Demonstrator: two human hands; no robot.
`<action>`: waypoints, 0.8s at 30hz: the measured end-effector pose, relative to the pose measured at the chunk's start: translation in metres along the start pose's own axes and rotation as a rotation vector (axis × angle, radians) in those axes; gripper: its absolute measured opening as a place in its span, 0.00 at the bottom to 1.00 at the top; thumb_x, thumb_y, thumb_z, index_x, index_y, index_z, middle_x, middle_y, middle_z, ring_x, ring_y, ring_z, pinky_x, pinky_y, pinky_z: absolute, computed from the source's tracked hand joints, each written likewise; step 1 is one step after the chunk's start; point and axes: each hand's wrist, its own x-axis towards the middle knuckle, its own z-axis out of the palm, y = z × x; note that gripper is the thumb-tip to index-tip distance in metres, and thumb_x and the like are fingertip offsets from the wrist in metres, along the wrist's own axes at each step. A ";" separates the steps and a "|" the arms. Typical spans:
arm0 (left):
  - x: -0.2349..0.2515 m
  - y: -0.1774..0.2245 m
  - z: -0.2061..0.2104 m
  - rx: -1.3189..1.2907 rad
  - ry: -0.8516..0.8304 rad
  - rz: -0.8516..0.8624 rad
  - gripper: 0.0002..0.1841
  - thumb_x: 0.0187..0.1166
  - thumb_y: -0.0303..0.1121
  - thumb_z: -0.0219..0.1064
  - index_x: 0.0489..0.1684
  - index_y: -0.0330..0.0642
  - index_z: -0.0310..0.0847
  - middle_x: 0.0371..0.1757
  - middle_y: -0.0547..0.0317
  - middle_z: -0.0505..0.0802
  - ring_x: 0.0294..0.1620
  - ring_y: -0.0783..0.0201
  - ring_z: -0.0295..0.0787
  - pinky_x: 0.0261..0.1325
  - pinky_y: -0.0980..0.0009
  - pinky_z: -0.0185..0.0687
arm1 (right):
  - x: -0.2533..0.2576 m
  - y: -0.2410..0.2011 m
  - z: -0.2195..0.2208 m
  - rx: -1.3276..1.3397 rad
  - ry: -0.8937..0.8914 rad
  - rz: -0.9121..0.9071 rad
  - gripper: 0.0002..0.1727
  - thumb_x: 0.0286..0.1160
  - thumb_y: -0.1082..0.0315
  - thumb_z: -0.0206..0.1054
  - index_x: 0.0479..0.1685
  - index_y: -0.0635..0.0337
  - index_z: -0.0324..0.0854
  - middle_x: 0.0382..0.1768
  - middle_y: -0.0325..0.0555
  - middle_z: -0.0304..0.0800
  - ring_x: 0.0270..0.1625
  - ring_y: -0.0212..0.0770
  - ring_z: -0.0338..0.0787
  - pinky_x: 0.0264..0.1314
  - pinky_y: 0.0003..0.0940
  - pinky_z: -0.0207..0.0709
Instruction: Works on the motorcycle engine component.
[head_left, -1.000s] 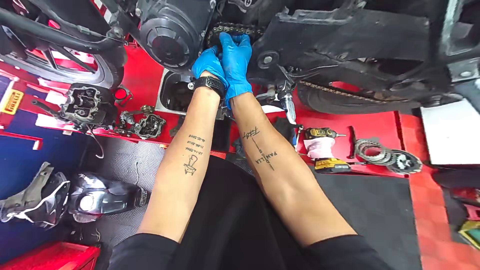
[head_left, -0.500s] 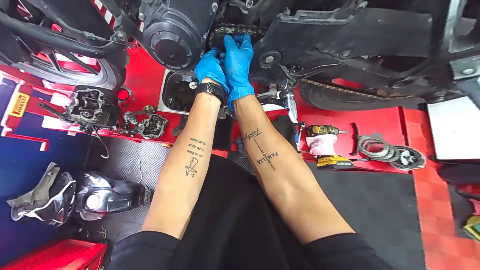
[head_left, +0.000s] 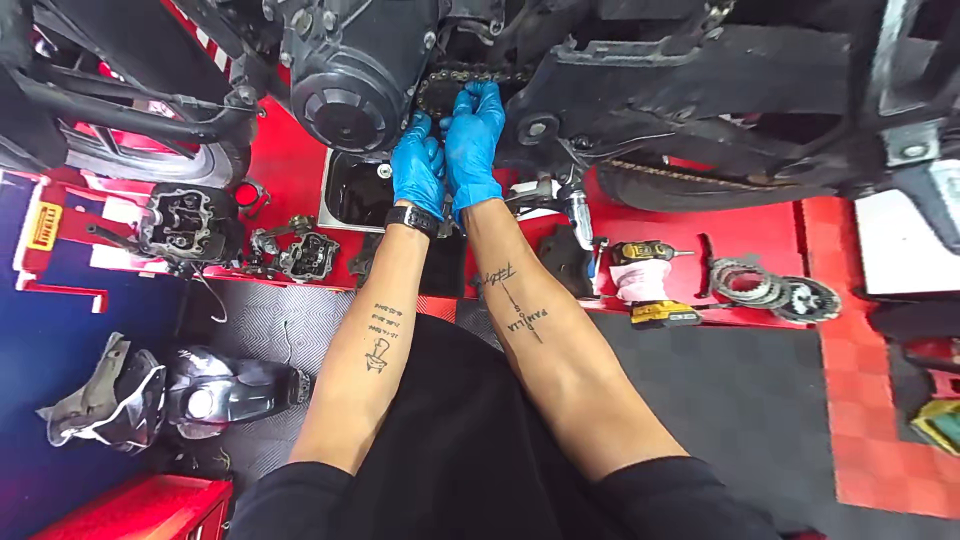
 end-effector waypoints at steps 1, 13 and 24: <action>0.000 0.001 0.000 0.009 0.007 -0.012 0.20 0.93 0.37 0.52 0.20 0.53 0.61 0.09 0.72 0.59 0.06 0.74 0.49 0.11 0.79 0.51 | -0.002 0.001 -0.002 0.025 -0.014 -0.001 0.11 0.88 0.72 0.54 0.58 0.65 0.79 0.39 0.46 0.82 0.33 0.34 0.84 0.39 0.30 0.83; -0.001 0.000 -0.004 0.040 -0.043 0.001 0.14 0.92 0.35 0.52 0.30 0.50 0.70 0.11 0.73 0.61 0.07 0.74 0.52 0.12 0.79 0.55 | -0.004 0.006 -0.004 0.158 -0.025 -0.045 0.10 0.86 0.76 0.54 0.55 0.69 0.78 0.37 0.45 0.82 0.34 0.32 0.84 0.39 0.27 0.83; -0.005 0.002 -0.007 0.103 -0.040 -0.015 0.09 0.92 0.33 0.51 0.47 0.48 0.77 0.12 0.75 0.61 0.08 0.76 0.53 0.12 0.80 0.55 | -0.005 0.011 -0.009 0.262 -0.103 -0.068 0.08 0.82 0.76 0.56 0.53 0.66 0.77 0.38 0.43 0.82 0.37 0.33 0.84 0.45 0.30 0.84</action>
